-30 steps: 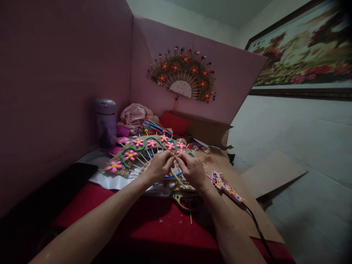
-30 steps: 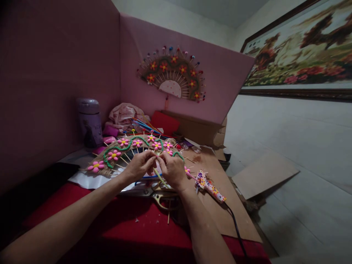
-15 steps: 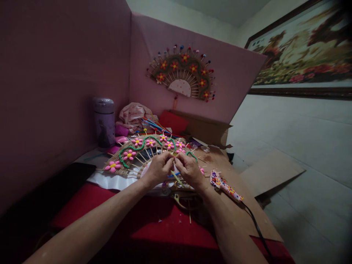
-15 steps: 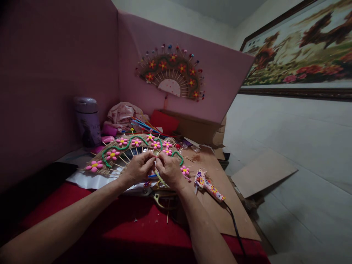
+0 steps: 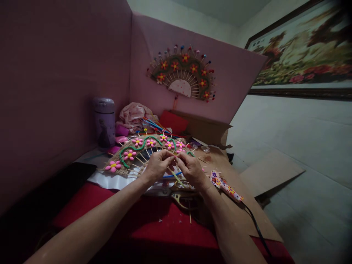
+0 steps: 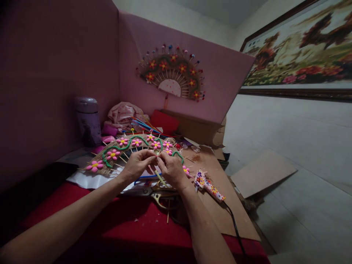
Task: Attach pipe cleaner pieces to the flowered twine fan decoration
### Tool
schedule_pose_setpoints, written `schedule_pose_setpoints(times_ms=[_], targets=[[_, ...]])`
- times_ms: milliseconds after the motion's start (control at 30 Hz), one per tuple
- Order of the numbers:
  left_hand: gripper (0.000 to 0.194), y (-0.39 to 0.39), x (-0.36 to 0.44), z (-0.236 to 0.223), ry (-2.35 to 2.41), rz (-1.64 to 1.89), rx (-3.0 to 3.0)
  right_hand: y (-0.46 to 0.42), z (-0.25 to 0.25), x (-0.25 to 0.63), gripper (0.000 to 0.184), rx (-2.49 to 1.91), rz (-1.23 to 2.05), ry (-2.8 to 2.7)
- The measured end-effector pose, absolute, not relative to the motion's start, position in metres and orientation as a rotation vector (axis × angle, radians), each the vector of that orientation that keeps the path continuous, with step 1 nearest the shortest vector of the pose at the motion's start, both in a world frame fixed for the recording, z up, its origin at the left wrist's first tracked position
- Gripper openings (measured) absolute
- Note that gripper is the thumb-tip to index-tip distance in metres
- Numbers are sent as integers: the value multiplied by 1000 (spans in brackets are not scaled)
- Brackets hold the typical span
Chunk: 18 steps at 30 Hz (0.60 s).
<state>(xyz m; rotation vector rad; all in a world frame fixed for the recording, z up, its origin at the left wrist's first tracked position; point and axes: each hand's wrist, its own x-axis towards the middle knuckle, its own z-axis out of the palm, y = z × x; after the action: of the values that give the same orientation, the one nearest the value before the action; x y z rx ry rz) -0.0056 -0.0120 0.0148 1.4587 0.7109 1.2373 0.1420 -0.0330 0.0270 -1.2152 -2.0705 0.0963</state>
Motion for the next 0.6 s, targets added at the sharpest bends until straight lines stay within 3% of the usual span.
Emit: schedule_pose_setpoints(times_ms=[600], targets=[[26,-8,-9,18,653,1217,1422,-34,25,141,14,-1257,50,-2044]])
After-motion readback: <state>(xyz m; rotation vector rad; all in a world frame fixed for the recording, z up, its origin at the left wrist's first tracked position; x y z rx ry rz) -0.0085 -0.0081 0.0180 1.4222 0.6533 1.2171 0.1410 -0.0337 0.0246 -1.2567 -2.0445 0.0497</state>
